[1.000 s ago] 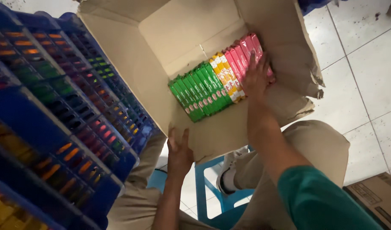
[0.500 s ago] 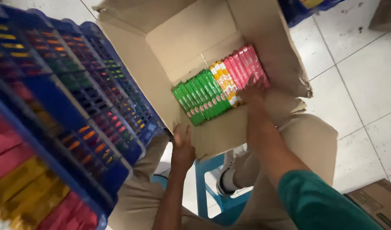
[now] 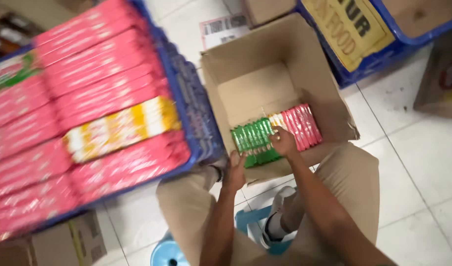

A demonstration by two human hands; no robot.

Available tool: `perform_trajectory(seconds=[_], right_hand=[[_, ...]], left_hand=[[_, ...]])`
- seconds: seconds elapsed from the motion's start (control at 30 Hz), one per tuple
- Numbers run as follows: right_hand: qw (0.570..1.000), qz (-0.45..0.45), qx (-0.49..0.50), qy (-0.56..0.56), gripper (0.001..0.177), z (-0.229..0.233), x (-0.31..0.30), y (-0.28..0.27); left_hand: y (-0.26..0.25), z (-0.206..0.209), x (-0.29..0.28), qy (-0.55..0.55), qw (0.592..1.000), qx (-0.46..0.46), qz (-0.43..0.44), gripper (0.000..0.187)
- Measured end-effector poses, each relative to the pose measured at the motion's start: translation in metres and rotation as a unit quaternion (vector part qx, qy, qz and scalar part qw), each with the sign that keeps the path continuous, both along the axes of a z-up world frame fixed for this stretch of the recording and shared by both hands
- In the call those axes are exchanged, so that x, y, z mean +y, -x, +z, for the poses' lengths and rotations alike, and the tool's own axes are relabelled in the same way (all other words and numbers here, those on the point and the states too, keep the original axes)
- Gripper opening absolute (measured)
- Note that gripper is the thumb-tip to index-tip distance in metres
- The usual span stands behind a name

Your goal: The person transfers stacks of orange, green, yellow, and pink snack packets from blue plastic crates into a cardboard box. They arrange the packets in neat rows inside the box, handling them by hand without tools.

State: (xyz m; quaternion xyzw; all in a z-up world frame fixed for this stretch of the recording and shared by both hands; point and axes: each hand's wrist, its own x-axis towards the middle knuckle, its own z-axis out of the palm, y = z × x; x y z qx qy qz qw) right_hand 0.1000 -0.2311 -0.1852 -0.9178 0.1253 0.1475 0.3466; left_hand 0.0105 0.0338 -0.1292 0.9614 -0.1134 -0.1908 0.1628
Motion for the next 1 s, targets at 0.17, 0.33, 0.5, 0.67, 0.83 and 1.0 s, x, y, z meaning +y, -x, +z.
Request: perform_trajectory(seconds=[0.17, 0.33, 0.5, 0.67, 0.83, 1.0], right_hand=[[0.987, 0.011, -0.152, -0.041, 0.037, 0.117, 0.042, 0.059], [0.967, 0.026, -0.224, -0.123, 0.013, 0.247, 0.094, 0.137], [0.976, 0.026, -0.095, -0.193, 0.015, 0.337, 0.151, 0.181], [0.949, 0.151, -0.203, -0.187, 0.01, 0.383, 0.185, 0.17], [0.948, 0.156, -0.223, -0.164, 0.013, 0.409, 0.207, 0.153], [0.947, 0.164, -0.24, -0.14, 0.016, 0.407, 0.214, 0.152]], left_hand=[[0.019, 0.061, -0.01, 0.094, 0.995, -0.004, 0.016, 0.064], [0.069, 0.126, 0.027, 0.155, 0.981, -0.108, 0.048, 0.038], [0.125, 0.252, 0.086, 0.318, 0.877, -0.329, 0.149, 0.018], [0.095, 0.306, 0.244, 0.196, 0.79, -0.49, 0.313, 0.008], [0.042, 0.418, 0.379, 0.114, 0.713, -0.589, 0.363, 0.005], [-0.039, 0.432, 0.471, 0.084, 0.822, -0.344, 0.446, 0.089]])
